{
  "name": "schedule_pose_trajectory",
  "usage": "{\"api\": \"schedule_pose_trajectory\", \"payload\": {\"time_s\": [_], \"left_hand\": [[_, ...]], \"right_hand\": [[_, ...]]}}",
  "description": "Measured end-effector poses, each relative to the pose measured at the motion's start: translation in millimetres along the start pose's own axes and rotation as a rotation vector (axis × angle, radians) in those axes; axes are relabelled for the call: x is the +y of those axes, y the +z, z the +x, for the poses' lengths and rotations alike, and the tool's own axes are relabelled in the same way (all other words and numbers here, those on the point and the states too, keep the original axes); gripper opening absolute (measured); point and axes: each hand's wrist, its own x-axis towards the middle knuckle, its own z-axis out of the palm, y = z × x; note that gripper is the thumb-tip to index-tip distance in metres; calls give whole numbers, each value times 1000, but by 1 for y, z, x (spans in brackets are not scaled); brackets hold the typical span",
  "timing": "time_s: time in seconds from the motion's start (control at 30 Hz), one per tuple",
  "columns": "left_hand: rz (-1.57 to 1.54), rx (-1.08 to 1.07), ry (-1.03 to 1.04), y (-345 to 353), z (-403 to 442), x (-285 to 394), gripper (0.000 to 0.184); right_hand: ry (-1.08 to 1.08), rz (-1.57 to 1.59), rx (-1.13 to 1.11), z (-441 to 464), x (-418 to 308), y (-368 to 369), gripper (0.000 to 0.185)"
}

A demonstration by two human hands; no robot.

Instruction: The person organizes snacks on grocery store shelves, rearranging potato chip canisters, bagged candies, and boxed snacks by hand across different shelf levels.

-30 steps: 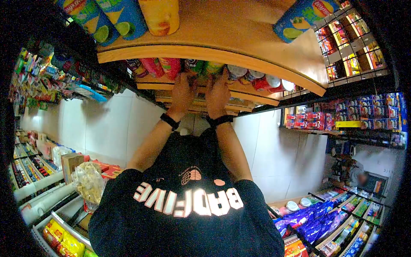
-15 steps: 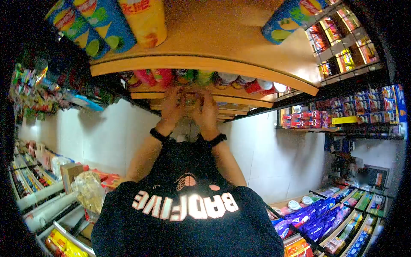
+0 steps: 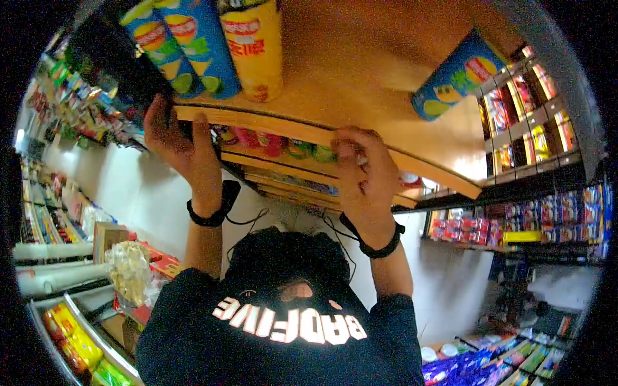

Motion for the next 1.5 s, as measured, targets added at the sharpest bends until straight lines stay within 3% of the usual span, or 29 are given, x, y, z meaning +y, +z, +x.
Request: {"api": "schedule_pose_trajectory", "payload": {"time_s": [0.17,0.23,0.3,0.37,0.43,0.53,0.57,0.67,0.87,0.93,0.97,1.03,1.13,1.3,1.5], "left_hand": [[207,-184,97,4,-7,-1,63],[267,-269,105,14,-11,8,61],[255,-335,-39,35,-13,20,61],[270,-340,-31,46,-15,23,66],[411,-300,-16,55,-16,24,72],[477,-320,-85,58,-15,22,71],[480,-325,-88,61,-12,22,71],[571,-323,40,68,-4,22,76],[638,-435,14,83,8,19,69],[858,-511,-215,85,20,24,42],[864,-505,-211,84,23,23,42],[913,-609,-30,81,25,17,23],[873,-734,-1,82,25,8,24],[903,-822,33,92,42,-2,32],[836,-918,38,96,57,-20,37]], "right_hand": [[-149,-156,-14,37,-3,-2,28],[-232,-114,425,45,10,-10,52],[-239,-106,604,57,22,-37,77],[-57,-114,634,70,28,-65,90],[38,-2,597,81,34,-81,86],[146,152,318,90,38,-92,83],[152,152,317,91,38,-93,83],[227,107,181,95,58,-99,69],[314,216,123,90,93,-101,52],[297,223,150,84,90,-94,50],[283,228,183,83,91,-92,49],[172,168,137,87,109,-89,56],[184,292,148,81,98,-82,58],[136,124,130,83,104,-74,63],[73,204,158,85,115,-65,61]]}}
